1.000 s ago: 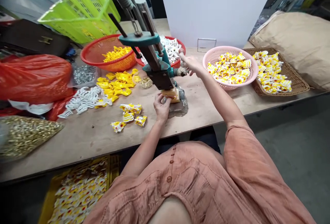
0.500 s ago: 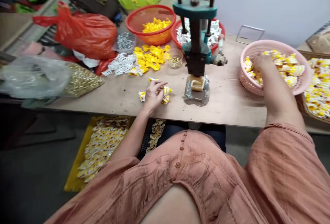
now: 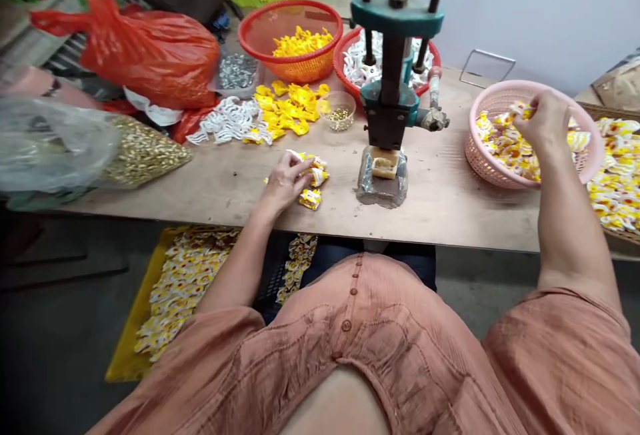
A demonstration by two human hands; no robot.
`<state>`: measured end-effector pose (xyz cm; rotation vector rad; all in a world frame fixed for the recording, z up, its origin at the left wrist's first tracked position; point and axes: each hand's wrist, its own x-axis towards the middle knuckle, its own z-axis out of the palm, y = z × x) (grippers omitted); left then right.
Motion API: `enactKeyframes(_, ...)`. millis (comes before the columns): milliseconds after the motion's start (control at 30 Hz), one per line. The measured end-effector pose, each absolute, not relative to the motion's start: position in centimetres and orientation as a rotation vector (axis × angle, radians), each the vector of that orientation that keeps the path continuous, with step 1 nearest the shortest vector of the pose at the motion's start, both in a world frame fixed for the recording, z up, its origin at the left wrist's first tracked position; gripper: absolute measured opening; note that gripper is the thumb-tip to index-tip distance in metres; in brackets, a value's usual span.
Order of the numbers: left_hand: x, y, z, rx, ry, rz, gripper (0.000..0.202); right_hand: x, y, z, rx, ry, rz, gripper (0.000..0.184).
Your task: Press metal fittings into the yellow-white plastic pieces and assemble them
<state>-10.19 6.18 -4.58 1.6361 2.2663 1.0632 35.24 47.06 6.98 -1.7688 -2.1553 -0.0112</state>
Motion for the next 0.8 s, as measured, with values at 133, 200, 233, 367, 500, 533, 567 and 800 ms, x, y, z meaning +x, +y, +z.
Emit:
enactKeyframes(133,-8.5,7.1,-1.6,1.642,2.167,1.274,0.041,35.4,40.5,7.7,-1.365,-1.738,0.659,0.021)
enactKeyframes(200,-5.4,7.7,0.0,1.679,2.091,1.38,0.04,34.1,36.0,7.0,-1.125,-1.571,1.086,0.023)
enactKeyframes(233,-3.3,8.1,0.7,1.7,2.022,1.421,0.039,33.2,33.7,6.4,-1.031,-1.493,1.287,0.027)
enactKeyframes(367,5.8,9.8,0.8,1.694,1.572,1.559,0.04,29.0,25.1,3.3,-0.854,-1.214,1.857,0.042)
enactKeyframes(500,9.9,11.0,-2.1,1.445,1.354,1.687,0.053,26.2,20.1,0.9,-0.82,-1.097,2.069,0.042)
enactKeyframes(533,9.9,11.0,-2.7,1.382,1.329,1.688,0.056,25.8,19.6,0.5,-0.818,-1.089,2.102,0.042)
enactKeyframes(567,9.7,10.9,-3.2,1.335,1.304,1.682,0.059,25.7,19.4,0.2,-0.815,-1.081,2.141,0.042)
enactKeyframes(800,6.1,9.0,-2.6,1.404,1.165,1.405,0.071,25.6,20.7,-1.3,-0.714,-1.03,2.671,0.042)
